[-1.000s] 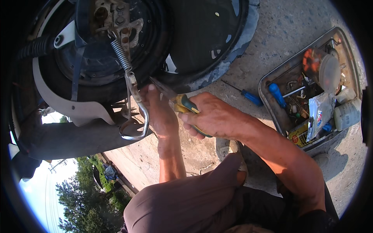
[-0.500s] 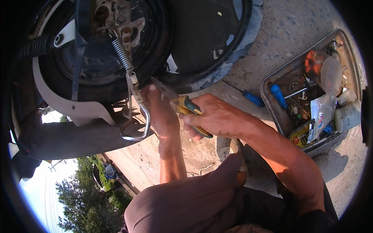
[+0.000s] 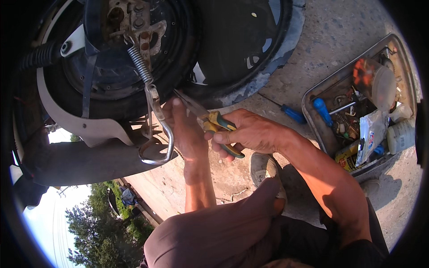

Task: The person sits on the ground next to a scooter and uses pliers to adjust a metal cable connected to the rear wheel assembly. They then apply lubricant from a yellow can to the cable and pedal mechanism, wiping the area with a cloth.

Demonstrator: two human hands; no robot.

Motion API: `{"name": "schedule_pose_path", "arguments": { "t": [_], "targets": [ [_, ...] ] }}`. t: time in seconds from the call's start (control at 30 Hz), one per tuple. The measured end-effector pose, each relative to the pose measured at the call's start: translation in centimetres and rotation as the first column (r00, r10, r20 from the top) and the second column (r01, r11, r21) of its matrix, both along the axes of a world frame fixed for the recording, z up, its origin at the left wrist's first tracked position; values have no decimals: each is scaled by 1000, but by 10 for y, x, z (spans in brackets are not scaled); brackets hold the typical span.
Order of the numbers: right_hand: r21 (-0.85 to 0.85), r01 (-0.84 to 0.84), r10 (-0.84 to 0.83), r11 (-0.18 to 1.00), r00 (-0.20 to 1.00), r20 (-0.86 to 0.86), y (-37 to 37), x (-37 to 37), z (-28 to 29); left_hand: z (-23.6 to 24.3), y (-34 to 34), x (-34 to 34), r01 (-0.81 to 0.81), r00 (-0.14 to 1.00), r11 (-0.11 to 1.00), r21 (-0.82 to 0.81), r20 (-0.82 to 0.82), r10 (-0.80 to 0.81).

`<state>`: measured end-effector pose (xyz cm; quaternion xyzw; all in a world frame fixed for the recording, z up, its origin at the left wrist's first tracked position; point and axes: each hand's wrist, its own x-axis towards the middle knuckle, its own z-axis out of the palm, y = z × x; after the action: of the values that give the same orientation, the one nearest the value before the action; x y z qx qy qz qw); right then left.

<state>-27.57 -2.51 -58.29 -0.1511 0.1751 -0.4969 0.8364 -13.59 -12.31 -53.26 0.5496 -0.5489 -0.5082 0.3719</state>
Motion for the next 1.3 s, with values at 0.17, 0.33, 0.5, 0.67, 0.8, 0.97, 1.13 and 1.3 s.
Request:
{"name": "schedule_pose_path", "arguments": {
  "t": [0.17, 0.33, 0.5, 0.67, 0.8, 0.97, 1.13, 1.3],
  "targets": [
    [4, 11, -12, 1000, 984, 175, -1, 13, -13, 2, 1, -4, -81, 997, 993, 87, -10, 82],
    [10, 22, -24, 1000, 978, 208, 1, 19, -12, 4, 3, -9, -77, 997, 994, 84, -13, 78],
    [-37, 39, -42, 999, 995, -92, 0, 15, -7, 2, 2, -3, -25, 1000, 997, 70, -11, 26],
    [-8, 109, -108, 994, 964, -244, 1, 14, 5, 8, 4, -10, -54, 996, 995, 86, 79, 47],
    [-54, 94, -105, 994, 962, -253, 1, 11, 4, 7, 4, -10, -62, 997, 996, 60, 58, 58],
    [-46, 83, -92, 995, 962, -258, 1, 8, 1, -2, -1, -2, -33, 999, 999, -16, 39, 33],
    [-69, 67, -83, 995, 956, -281, -1, 6, 1, 0, -2, -1, -21, 998, 1000, -7, 62, 21],
    [-40, 55, -62, 998, 974, -216, -2, 7, -4, 1, -1, -3, -22, 999, 1000, -5, 43, 22]
  ]
}}
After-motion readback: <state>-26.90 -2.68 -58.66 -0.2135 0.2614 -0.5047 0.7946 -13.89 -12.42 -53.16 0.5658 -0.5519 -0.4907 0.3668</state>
